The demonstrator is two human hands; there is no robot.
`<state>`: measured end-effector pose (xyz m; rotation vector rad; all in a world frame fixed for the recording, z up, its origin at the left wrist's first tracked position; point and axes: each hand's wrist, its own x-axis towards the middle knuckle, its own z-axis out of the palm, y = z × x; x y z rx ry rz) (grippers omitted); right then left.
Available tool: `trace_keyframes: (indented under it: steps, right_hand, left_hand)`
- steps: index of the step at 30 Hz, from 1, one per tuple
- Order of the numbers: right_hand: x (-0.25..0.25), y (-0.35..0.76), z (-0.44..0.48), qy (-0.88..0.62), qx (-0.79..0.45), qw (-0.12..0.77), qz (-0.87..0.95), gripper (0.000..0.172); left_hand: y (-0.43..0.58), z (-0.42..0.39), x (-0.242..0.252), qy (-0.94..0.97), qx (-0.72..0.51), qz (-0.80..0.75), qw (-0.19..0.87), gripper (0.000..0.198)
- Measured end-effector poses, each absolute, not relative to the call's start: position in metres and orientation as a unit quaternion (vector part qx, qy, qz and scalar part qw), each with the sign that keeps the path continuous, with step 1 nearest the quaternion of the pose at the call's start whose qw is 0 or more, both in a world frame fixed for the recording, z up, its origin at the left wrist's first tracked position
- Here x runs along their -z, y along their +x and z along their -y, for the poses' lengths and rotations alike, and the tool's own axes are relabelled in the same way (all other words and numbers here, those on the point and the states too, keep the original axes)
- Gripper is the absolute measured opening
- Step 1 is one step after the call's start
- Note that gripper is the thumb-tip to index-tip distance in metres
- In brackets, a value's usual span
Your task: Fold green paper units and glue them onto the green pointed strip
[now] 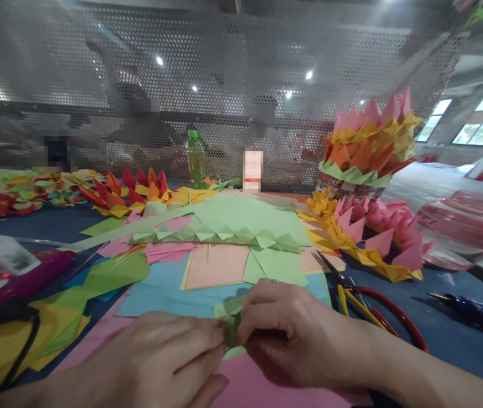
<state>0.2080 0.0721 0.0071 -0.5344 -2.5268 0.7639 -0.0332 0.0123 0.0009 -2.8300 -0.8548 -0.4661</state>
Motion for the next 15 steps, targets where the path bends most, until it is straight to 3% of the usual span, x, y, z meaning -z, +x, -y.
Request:
trace_keyframes:
  steps: [8, 15]
  right_hand:
    - [-0.0048, 0.2108, -0.0723, -0.148, -0.225, 0.206, 0.941, 0.021]
    - [-0.0029, 0.2097, -0.0749, -0.133, -0.201, 0.208, 0.948, 0.026]
  left_hand:
    - [-0.0331, -0.0142, 0.0065, -0.937, 0.175, 0.295, 0.062, 0.014]
    - [-0.0331, -0.0137, 0.0002, -0.945, 0.158, 0.279, 0.070, 0.013]
